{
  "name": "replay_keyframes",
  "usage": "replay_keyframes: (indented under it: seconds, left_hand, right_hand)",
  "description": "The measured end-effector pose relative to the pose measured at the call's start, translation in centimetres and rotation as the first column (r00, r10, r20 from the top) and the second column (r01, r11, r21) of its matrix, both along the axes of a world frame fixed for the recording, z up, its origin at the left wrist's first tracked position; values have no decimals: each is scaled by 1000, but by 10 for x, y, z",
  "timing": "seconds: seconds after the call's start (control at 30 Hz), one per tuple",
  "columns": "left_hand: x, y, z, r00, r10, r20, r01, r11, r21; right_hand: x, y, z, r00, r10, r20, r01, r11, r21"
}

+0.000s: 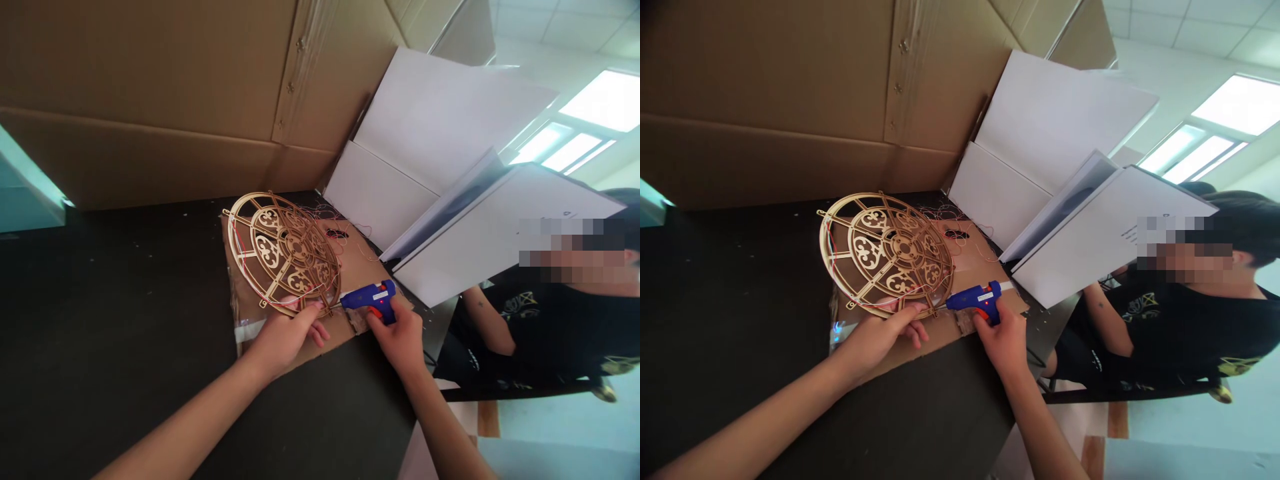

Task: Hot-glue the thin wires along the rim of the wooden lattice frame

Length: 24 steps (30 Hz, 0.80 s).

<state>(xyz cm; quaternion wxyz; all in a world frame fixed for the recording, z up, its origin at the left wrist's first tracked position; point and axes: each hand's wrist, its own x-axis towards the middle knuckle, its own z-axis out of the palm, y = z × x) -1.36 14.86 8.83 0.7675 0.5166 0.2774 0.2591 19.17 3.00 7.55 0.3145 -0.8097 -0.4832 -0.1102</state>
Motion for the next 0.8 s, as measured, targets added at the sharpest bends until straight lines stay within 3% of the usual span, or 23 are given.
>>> replay_keyframes:
  seconds: [0.37,0.8]
  left_hand:
    - [0,-1,3,1000,-3,25,4,1000,-16]
    - [0,-2,3,1000,-19,11,19,1000,1]
  right_hand:
    - [0,-1,0,998,-18,-52,19,1000,11]
    - [3,-2,-2,1000,-14,9,14,1000,-1]
